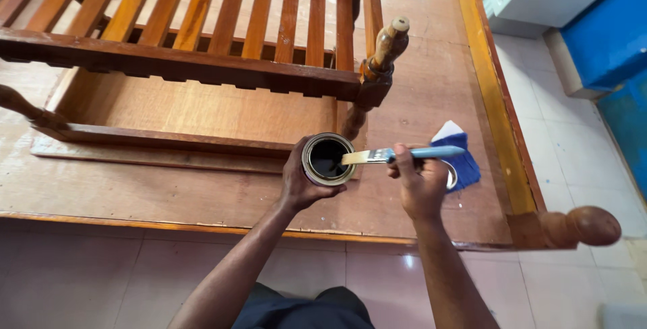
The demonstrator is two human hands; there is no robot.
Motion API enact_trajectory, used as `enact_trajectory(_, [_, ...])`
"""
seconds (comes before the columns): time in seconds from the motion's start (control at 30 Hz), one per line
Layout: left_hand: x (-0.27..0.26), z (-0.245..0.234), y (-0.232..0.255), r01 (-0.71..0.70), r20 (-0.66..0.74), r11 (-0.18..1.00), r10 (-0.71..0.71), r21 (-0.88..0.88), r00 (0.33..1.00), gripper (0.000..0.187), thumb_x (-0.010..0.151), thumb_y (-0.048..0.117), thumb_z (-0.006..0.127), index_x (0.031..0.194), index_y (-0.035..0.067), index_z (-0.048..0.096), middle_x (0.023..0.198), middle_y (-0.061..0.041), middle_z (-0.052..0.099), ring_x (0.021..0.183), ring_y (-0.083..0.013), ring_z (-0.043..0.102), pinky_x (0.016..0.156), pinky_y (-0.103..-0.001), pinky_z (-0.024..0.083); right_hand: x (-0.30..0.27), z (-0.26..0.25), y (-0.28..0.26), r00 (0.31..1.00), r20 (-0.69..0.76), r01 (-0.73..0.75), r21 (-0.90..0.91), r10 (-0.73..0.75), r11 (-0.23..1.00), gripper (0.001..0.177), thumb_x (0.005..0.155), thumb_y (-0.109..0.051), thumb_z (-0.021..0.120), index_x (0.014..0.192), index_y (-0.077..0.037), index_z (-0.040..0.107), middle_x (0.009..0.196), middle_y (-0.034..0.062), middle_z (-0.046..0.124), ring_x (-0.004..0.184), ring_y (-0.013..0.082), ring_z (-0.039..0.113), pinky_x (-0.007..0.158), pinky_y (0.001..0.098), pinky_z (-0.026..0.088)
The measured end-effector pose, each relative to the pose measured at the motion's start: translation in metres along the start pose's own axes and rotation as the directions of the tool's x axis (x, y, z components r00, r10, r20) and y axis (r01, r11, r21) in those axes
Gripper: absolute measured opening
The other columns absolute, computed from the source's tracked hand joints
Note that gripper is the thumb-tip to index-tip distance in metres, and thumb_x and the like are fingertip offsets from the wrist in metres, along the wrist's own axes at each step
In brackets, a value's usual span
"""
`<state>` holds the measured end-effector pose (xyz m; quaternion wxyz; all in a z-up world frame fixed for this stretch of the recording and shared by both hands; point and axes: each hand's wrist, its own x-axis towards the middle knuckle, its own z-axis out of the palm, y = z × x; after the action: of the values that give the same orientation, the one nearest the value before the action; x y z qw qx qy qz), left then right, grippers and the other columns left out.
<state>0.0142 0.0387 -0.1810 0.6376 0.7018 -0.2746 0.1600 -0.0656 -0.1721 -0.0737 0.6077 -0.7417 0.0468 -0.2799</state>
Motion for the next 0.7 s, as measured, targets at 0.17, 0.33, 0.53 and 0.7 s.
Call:
enact_trajectory(0.17, [-0.021, 0.003, -0.031, 0.005, -0.004, 0.999, -0.005, 0.046, 1.0, 0.121, 0.055, 0.043, 0.101, 0.148, 0.0, 0.037, 0.136, -0.017, 0.059, 0.128, -0.0299, 0.062, 0.109, -0.044, 0.053, -0.003, 0.01, 0.028, 0.998, -0.011, -0.056, -0.123, 0.055, 0.991, 0.024, 0.099, -0.021, 0.072, 0.093, 0.002, 0.069, 0.072, 0.0052, 0.07, 0.06, 0.0095, 0.065, 0.057, 0.0228, 0.055])
enact_trajectory(0.33, [-0.039, 0.009, -0.05, 0.04, 0.013, 0.998, -0.04, 0.055, 0.999, 0.123, 0.054, 0.043, 0.103, 0.148, 0.0, 0.036, 0.138, -0.017, 0.056, 0.131, -0.0307, 0.059, 0.111, -0.044, 0.051, -0.01, 0.001, 0.056, 0.994, -0.036, -0.099, 0.053, 0.101, 0.994, 0.025, 0.1, -0.021, 0.071, 0.093, 0.002, 0.069, 0.073, 0.006, 0.069, 0.06, 0.0107, 0.064, 0.056, 0.0239, 0.054])
enact_trajectory(0.53, [-0.044, 0.015, -0.055, 0.106, 0.015, 0.992, -0.107, 0.07, 0.994, 0.121, 0.054, 0.044, 0.101, 0.147, 0.001, 0.038, 0.136, -0.016, 0.058, 0.129, -0.0292, 0.061, 0.11, -0.043, 0.052, -0.018, -0.003, 0.077, 0.983, -0.022, -0.175, 0.143, 0.18, 0.974, 0.024, 0.099, -0.021, 0.071, 0.094, 0.002, 0.068, 0.074, 0.0063, 0.069, 0.059, 0.0113, 0.065, 0.055, 0.0242, 0.055])
enact_trajectory(0.7, [-0.031, 0.009, -0.046, 0.02, -0.006, 0.994, -0.02, 0.105, 1.0, 0.119, 0.057, 0.044, 0.101, 0.147, 0.0, 0.038, 0.135, -0.017, 0.059, 0.128, -0.0299, 0.061, 0.109, -0.044, 0.052, -0.016, -0.007, 0.066, 0.989, -0.102, -0.113, -0.002, 0.112, 0.994, 0.021, 0.099, -0.019, 0.072, 0.096, 0.001, 0.068, 0.076, 0.0073, 0.07, 0.061, 0.0115, 0.066, 0.056, 0.0248, 0.056])
